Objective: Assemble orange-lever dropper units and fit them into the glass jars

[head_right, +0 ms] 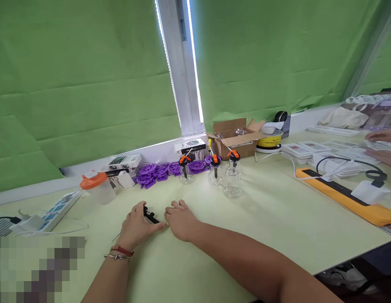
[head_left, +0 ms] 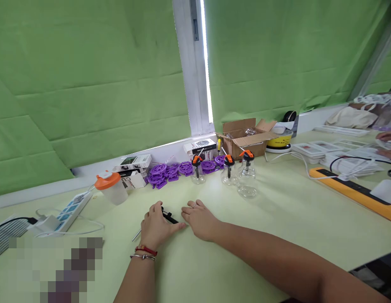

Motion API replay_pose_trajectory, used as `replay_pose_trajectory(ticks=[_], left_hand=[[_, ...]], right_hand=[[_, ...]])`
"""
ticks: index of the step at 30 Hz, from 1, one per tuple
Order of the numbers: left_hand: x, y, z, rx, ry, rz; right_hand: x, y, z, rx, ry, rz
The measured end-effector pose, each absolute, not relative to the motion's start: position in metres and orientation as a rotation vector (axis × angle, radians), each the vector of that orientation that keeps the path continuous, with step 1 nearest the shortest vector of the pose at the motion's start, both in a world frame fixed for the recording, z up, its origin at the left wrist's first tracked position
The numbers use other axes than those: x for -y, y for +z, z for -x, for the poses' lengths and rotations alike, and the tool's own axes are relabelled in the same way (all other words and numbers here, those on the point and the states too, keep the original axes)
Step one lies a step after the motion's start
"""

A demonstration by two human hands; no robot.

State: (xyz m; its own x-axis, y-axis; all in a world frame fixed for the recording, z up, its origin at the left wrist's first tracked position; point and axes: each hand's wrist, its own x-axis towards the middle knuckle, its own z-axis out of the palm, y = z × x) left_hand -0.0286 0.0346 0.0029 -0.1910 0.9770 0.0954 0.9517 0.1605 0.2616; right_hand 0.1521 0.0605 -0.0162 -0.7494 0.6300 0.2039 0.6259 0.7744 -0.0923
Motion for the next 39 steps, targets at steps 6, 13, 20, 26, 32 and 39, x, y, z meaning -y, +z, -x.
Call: replay_pose_trajectory(ticks=[6, 13, 20, 26, 32, 39], left_hand=[[-0.031, -0.001, 0.015, -2.162, 0.489, -2.106], [-0.025, -0.002, 0.005, -1.997, 0.696, -2.211], [-0.017, -0.001, -0.017, -1.834, 0.938, -2.254], [-0.018, -0.010, -0.023, -1.720, 1.004, -2.090], [-0.030, -0.015, -0.010, -1.681, 1.167, -1.681], [-0.035, -0.011, -0.002, -1.746, 1.259, -1.529]], right_hand=[[-0.044, -0.028, -0.193, 2.685, 0.099, 1.099], [-0.048, -0.025, -0.204, 2.501, 0.326, 1.198], [-0.034, -0.006, -0.194, 1.912, 1.256, 1.064], [-0.034, -0.005, -0.192, 1.536, 1.773, 1.028], [-0.042, -0.010, -0.204, 1.667, 1.747, 1.001], [-0.044, -0.010, -0.213, 1.769, 1.693, 1.050]])
